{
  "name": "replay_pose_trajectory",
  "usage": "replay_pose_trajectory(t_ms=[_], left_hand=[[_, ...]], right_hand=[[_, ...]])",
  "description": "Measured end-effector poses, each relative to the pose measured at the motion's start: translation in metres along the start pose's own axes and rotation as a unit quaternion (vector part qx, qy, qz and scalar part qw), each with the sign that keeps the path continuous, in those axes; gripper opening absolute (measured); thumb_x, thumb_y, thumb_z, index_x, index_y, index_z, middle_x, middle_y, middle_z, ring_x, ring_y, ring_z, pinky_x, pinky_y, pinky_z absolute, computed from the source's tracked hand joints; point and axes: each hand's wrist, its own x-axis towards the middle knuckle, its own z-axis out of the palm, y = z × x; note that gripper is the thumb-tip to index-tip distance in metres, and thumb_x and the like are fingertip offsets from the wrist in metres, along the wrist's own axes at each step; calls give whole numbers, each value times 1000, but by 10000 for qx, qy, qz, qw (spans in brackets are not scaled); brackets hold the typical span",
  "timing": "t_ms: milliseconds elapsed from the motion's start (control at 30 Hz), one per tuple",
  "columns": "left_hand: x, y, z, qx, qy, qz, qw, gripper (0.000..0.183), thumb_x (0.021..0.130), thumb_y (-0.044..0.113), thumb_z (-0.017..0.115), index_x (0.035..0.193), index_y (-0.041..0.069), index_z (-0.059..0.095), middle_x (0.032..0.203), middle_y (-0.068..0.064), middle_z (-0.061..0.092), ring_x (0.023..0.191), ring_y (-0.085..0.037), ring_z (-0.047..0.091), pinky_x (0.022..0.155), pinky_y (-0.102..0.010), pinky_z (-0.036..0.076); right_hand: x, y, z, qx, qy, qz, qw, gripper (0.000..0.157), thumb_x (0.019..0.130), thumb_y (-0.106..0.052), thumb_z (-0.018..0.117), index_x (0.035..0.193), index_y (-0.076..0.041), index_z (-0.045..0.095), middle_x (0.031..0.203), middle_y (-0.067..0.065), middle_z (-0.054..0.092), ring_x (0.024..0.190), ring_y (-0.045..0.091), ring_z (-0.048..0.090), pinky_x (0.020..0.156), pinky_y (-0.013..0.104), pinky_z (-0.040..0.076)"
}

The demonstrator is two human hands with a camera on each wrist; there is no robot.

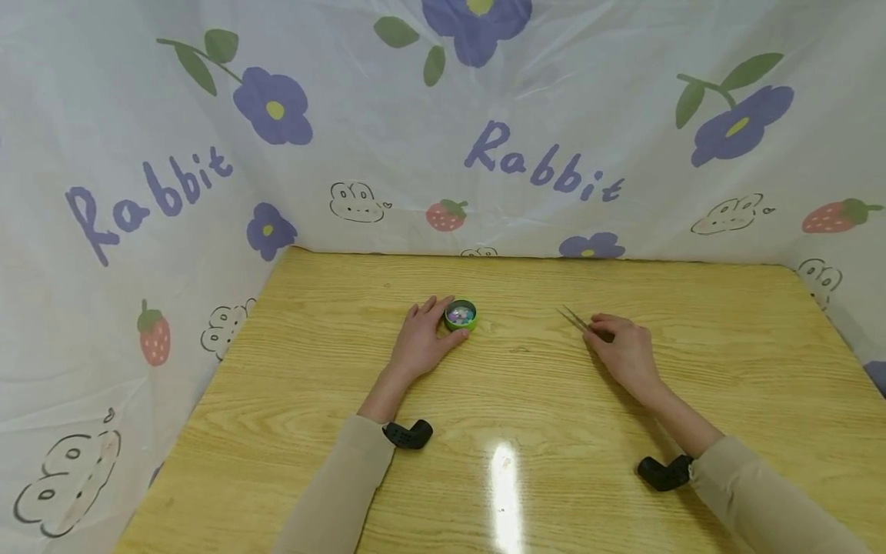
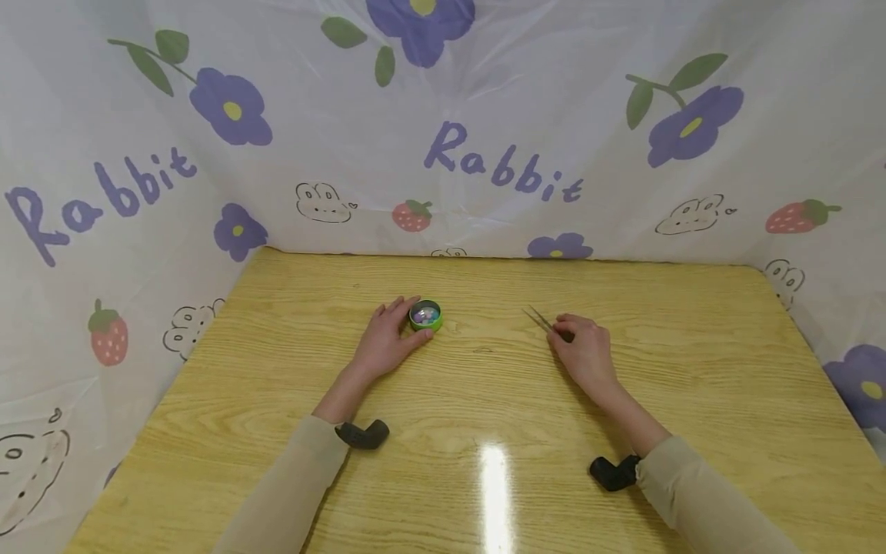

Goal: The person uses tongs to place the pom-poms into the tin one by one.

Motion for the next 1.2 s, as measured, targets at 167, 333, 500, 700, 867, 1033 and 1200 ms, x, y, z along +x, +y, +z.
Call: replay_pose_trajectory(t_ms=[167, 333, 500, 700, 867, 1033, 1200], left_hand=[[0, 1, -1, 31, -46, -26, 10000, 74, 96, 44, 72, 156, 10, 46, 155, -20, 46, 150, -34, 33, 125, -48, 14], [2, 0, 0, 82, -118, -45, 9999, 77, 95, 45, 73, 157, 9, 43, 155, -20, 45, 150, -34, 32, 125, -48, 14], [5, 0, 1, 69, -196, -48, 9998, 79, 95, 46, 73, 157, 8, 42, 157, -21, 43, 150, -34, 32, 125, -48, 13], [6, -2, 2, -34, -166, -131, 9998, 86, 93, 47, 75, 158, 5, 40, 158, -21, 41, 150, -35, 31, 125, -51, 13], [5, -4, 0, -85, -133, -248, 9996, 90, 90, 48, 78, 158, 5, 39, 159, -22, 39, 150, -38, 30, 124, -54, 14], [4, -3, 0, -95, -215, -366, 9991, 92, 88, 50, 79, 159, 8, 38, 160, -22, 37, 150, -40, 29, 123, -57, 17], [7, 0, -3, -136, -319, -328, 9989, 94, 88, 50, 79, 160, 9, 36, 160, -22, 36, 150, -43, 27, 123, -58, 17]], right_hand=[[2, 0, -3, 24, -179, -4, 9998, 30, 93, -8, 75, 116, 11, 71, 126, 30, 65, 115, 49, 61, 98, 63, 47], [5, -3, -12, 158, -628, 156, 9978, 41, 96, -13, 74, 129, 9, 65, 141, 32, 54, 128, 52, 50, 105, 67, 39], [6, -7, -19, 279, -606, 174, 9976, 42, 96, -12, 74, 131, 10, 64, 145, 33, 50, 134, 54, 44, 107, 70, 36], [8, -11, -23, 394, -311, -48, 9987, 39, 93, -6, 76, 127, 10, 66, 141, 32, 54, 133, 53, 46, 108, 68, 36], [10, -12, -22, 437, -222, -131, 9987, 39, 94, -8, 75, 127, 10, 66, 142, 32, 53, 134, 53, 45, 109, 69, 35], [10, -10, -24, 448, -141, -122, 9988, 39, 95, -9, 74, 128, 10, 65, 144, 33, 51, 135, 54, 43, 108, 70, 36], [12, -11, -27, 252, -78, -166, 9995, 48, 96, -14, 74, 137, 7, 60, 154, 31, 41, 141, 55, 34, 109, 73, 29]])
